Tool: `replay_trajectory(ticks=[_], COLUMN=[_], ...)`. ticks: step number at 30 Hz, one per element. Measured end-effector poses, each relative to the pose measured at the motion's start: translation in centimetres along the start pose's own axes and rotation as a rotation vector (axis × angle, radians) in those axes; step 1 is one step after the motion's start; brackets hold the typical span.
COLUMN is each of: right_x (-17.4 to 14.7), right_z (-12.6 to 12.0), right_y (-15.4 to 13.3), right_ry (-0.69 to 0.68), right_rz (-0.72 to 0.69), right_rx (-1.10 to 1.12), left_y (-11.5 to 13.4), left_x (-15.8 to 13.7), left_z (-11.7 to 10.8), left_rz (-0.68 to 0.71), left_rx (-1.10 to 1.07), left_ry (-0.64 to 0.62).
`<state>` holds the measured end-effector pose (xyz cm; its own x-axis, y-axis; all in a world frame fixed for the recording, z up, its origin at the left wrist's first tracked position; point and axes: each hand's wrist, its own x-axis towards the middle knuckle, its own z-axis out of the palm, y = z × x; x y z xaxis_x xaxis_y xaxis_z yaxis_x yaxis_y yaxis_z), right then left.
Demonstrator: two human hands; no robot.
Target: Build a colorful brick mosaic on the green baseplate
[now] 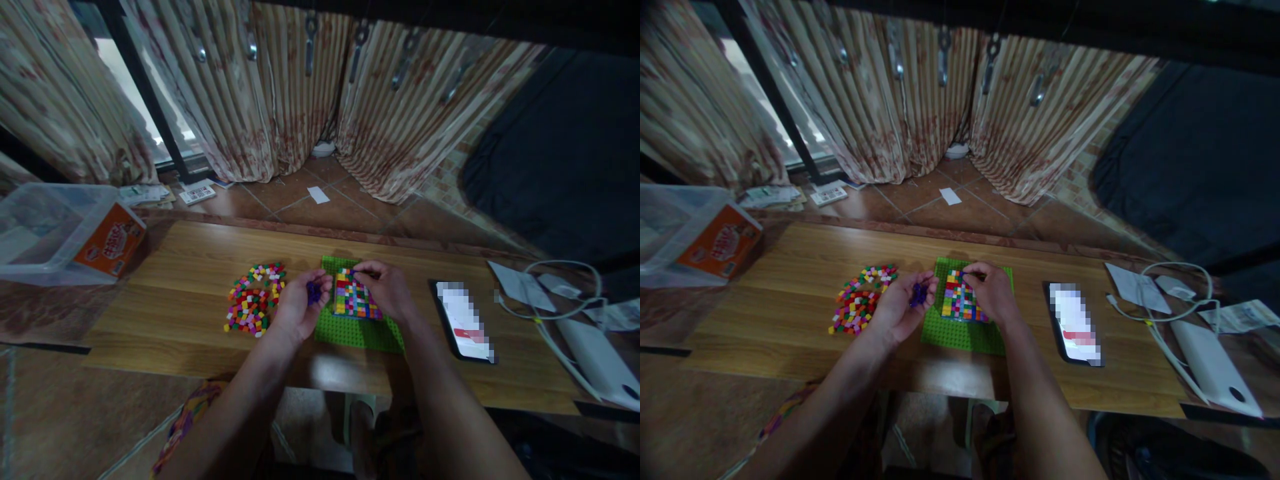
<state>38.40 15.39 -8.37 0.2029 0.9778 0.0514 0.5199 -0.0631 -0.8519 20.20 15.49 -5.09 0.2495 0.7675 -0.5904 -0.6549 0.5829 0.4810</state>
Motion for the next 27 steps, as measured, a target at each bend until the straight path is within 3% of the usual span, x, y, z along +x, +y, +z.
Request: replay_trajectory(ticks=[22,27], right_x=[0.14,0.37], right_z=[-0.16,-0.19], right_y=[-0.29,0.06], right_ry=[0.007,-0.046], right_rz=[-0.064,-0.025], right_rx=[-0.08,-0.055], left_y=[-0.23,-0.23], left_x=[0.07,0.08], left_z=[0.03,0.11], left_rz=[-0.006,-0.015], left_rx=[0.013,0.012], left_ry=[0.012,0.021])
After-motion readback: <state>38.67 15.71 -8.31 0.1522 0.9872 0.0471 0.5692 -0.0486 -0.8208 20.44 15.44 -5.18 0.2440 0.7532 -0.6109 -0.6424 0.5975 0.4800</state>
